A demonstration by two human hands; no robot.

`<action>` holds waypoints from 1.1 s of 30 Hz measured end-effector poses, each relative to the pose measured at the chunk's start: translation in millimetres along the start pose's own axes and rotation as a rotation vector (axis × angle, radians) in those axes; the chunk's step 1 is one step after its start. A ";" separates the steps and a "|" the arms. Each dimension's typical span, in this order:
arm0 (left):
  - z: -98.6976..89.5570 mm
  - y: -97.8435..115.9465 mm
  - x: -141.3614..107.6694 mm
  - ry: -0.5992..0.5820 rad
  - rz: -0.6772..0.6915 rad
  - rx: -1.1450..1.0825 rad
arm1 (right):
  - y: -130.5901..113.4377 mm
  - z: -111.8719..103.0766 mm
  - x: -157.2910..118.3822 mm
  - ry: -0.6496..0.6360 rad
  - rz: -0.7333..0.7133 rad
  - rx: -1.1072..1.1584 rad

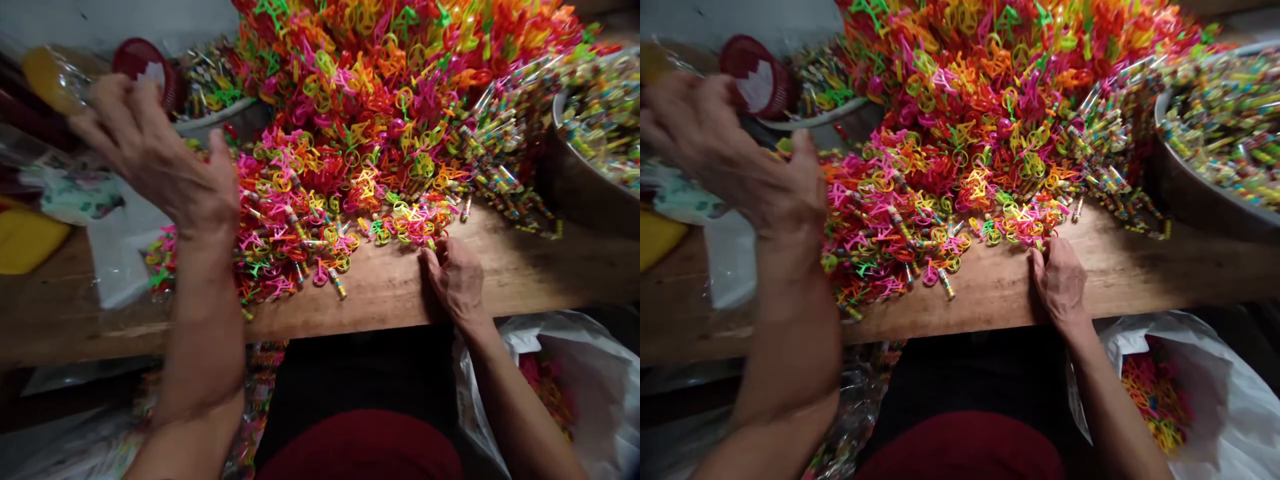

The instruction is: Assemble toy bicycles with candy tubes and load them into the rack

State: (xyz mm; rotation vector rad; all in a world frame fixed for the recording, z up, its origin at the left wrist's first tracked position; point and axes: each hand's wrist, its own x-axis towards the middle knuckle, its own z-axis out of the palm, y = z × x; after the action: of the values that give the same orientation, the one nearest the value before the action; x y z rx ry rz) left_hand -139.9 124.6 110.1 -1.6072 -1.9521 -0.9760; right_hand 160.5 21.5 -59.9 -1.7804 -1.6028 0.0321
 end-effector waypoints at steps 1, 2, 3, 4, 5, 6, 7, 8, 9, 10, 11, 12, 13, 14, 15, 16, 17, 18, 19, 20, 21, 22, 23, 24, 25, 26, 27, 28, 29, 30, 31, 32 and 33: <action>3.3 13.0 -21.5 0.024 0.081 -0.108 | 1.5 -2.0 -1.1 -0.001 -0.018 0.008; 5.6 27.9 -45.6 -0.039 0.178 -0.258 | 3.5 -5.3 -1.8 0.009 -0.028 0.019; 7.2 43.8 -70.3 -0.271 0.245 -0.435 | 5.9 -9.2 -2.3 0.022 -0.028 0.030; 8.6 59.5 -93.7 -0.465 0.235 -0.601 | 8.4 -13.2 -2.3 0.032 -0.021 0.046; 10.2 73.9 -114.3 -0.644 0.194 -0.710 | 10.8 -16.8 -2.1 0.037 -0.009 0.077; 12.5 86.2 -131.0 -0.769 0.144 -0.762 | 13.0 -19.6 -1.4 0.039 0.010 0.127; 15.7 95.9 -143.5 -0.885 0.084 -0.790 | 14.6 -21.6 -0.4 0.040 0.038 0.197; 19.8 102.9 -151.7 -0.980 0.016 -0.799 | 15.5 -22.5 0.9 0.042 0.077 0.281; 24.6 107.3 -156.2 -1.055 -0.057 -0.807 | 15.4 -22.8 2.6 0.043 0.120 0.370; 29.8 109.8 -157.8 -1.125 -0.136 -0.835 | 14.3 -22.6 4.6 0.042 0.155 0.455; 34.8 110.9 -157.2 -1.201 -0.220 -0.901 | 11.9 -22.3 6.8 0.031 0.173 0.526; 39.5 111.0 -155.4 -1.289 -0.305 -1.005 | 8.7 -22.3 9.2 0.016 0.172 0.576; 43.6 110.5 -153.0 -1.379 -0.394 -1.135 | 5.0 -22.9 11.8 0.002 0.150 0.605; 46.9 109.5 -150.7 -1.465 -0.490 -1.273 | 1.5 -24.2 14.6 -0.011 0.111 0.615; 49.5 108.1 -148.9 -1.531 -0.595 -1.394 | -1.2 -26.1 17.9 -0.035 0.059 0.615; 51.5 106.3 -147.6 -1.567 -0.708 -1.477 | -2.2 -28.7 21.8 -0.082 0.007 0.610; 52.9 104.3 -147.0 -1.571 -0.819 -1.518 | -1.2 -31.5 26.7 -0.143 -0.040 0.603; 53.8 102.1 -147.0 -1.556 -0.920 -1.528 | 2.2 -34.1 32.7 -0.196 -0.068 0.589; 54.1 100.2 -147.4 -1.539 -0.998 -1.527 | 7.9 -36.0 40.1 -0.222 -0.067 0.553; 54.0 98.6 -148.1 -1.523 -1.052 -1.529 | 15.6 -36.7 48.5 -0.199 -0.037 0.485; 53.5 97.6 -148.9 -1.502 -1.089 -1.539 | 24.6 -35.7 57.7 -0.130 0.014 0.395; 52.6 97.3 -149.8 -1.485 -1.115 -1.558 | 34.4 -32.6 67.1 -0.015 0.081 0.266; 51.6 97.4 -150.5 -1.470 -1.134 -1.582 | 44.2 -27.6 76.0 0.073 0.113 0.136; 50.4 97.9 -151.2 -1.458 -1.153 -1.600 | 53.4 -20.8 83.8 0.120 0.122 0.042; 49.4 98.2 -151.6 -1.451 -1.172 -1.611 | 61.5 -13.2 90.2 0.133 0.131 -0.008; 48.4 98.2 -151.8 -1.450 -1.188 -1.613 | 68.2 -5.5 94.8 0.141 0.133 -0.039; 47.5 97.5 -151.8 -1.450 -1.198 -1.606 | 73.4 1.1 98.0 0.141 0.129 -0.056; 46.6 96.1 -151.4 -1.442 -1.204 -1.597 | 77.0 5.8 99.8 0.133 0.123 -0.070; 45.7 93.9 -150.9 -1.417 -1.210 -1.594 | 79.0 7.9 100.3 0.118 0.115 -0.087; 44.9 91.1 -150.4 -1.381 -1.216 -1.604 | 79.2 7.1 99.7 0.089 0.106 -0.103; 44.0 88.0 -150.0 -1.342 -1.221 -1.626 | 77.1 3.5 97.7 0.052 0.099 -0.111; 43.0 84.7 -149.9 -1.308 -1.228 -1.655 | 72.4 -2.3 93.9 0.023 0.100 -0.101; 42.0 81.6 -150.2 -1.284 -1.239 -1.684 | 64.8 -9.8 87.9 -0.004 0.110 -0.055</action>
State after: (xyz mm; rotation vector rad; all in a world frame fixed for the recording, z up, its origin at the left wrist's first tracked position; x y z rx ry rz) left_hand -20.9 62.6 -3.9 -1.5053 -3.4130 -3.4048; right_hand 240.0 96.1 -48.0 -1.9109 -1.5199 0.0433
